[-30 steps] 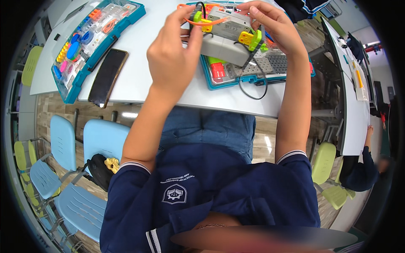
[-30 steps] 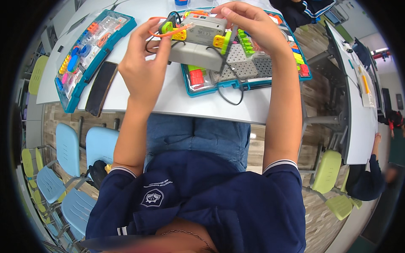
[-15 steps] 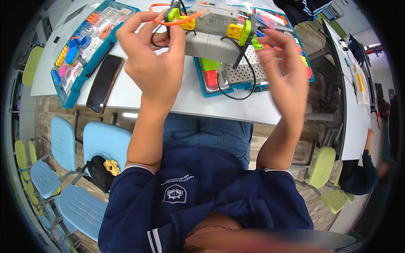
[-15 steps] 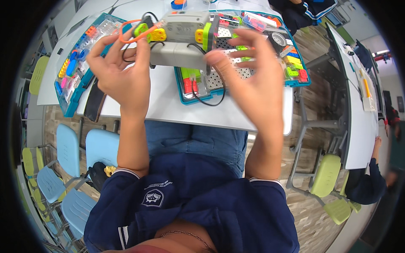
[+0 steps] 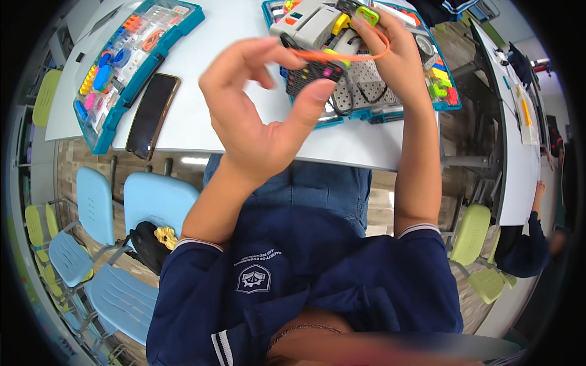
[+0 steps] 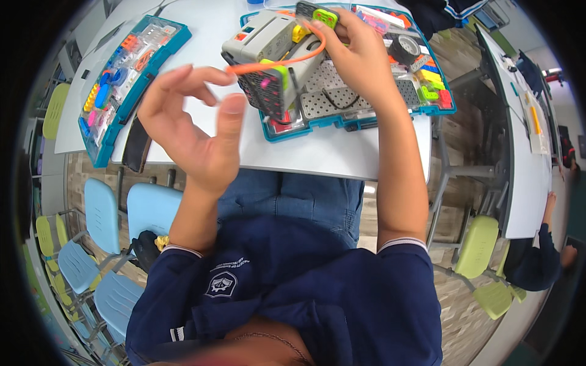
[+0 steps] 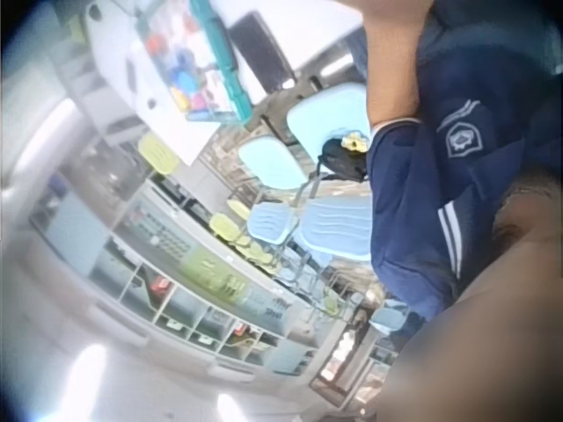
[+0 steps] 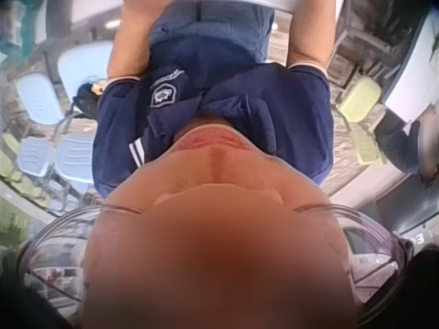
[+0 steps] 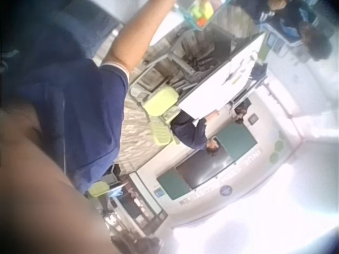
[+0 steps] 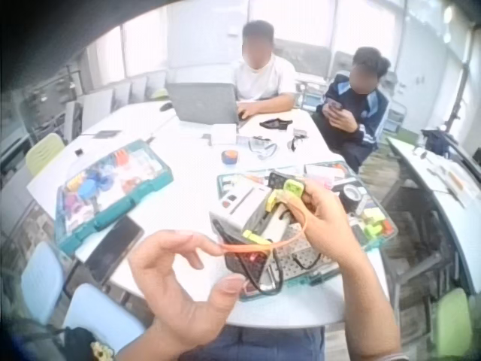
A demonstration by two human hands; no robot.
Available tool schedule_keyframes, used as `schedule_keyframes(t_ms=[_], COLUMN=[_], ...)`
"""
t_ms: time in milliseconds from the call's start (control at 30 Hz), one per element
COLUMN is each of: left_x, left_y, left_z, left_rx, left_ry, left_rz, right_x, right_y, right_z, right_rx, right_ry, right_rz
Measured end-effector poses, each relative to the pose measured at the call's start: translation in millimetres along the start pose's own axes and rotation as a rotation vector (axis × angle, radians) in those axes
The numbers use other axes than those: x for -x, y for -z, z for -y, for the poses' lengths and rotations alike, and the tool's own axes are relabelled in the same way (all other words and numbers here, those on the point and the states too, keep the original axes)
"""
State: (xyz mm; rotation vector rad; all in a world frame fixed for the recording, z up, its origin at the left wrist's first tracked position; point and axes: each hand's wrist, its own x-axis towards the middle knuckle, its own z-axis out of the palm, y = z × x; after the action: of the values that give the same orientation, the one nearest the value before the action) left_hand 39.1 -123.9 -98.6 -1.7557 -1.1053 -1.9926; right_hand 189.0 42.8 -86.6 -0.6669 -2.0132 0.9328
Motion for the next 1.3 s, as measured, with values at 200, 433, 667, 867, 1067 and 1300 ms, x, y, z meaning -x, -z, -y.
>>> schedule_keyframes(t_ms=[200, 433, 667, 867, 1067, 1300], left_x=[-29.9, -27.9, -19.6, -17.6, -15.3, -14.4], left_y=[22.8, 12.2, 3.8, 0.1, -6.1, -5.3], left_z=[7.8, 10.2, 6.4, -0.6, -0.7, -6.4], left_rx=[-0.146, -0.223, -0.277, -0.358, -0.334, -0.390], left_ry=[0.093, -0.005, -0.020, -0.033, -0.006, 0.010], left_rz=[0.445, 0.610, 0.510, 0.455, 0.415, 0.411], right_x=[-9.5, -12.2, 4.4, 65.9, 88.5, 86.8], right_y=[-5.3, -9.0, -4.2, 8.4, 1.6, 1.7], right_z=[-15.4, -18.6, 3.2, 39.5, 41.3, 45.4], right_rx=[-0.226, -0.258, 0.293, -0.077, -0.039, 0.179], right_ry=[-0.185, -0.136, 0.239, 0.121, 0.180, 0.311], right_rz=[0.120, 0.096, -0.236, -0.271, -0.227, -0.258])
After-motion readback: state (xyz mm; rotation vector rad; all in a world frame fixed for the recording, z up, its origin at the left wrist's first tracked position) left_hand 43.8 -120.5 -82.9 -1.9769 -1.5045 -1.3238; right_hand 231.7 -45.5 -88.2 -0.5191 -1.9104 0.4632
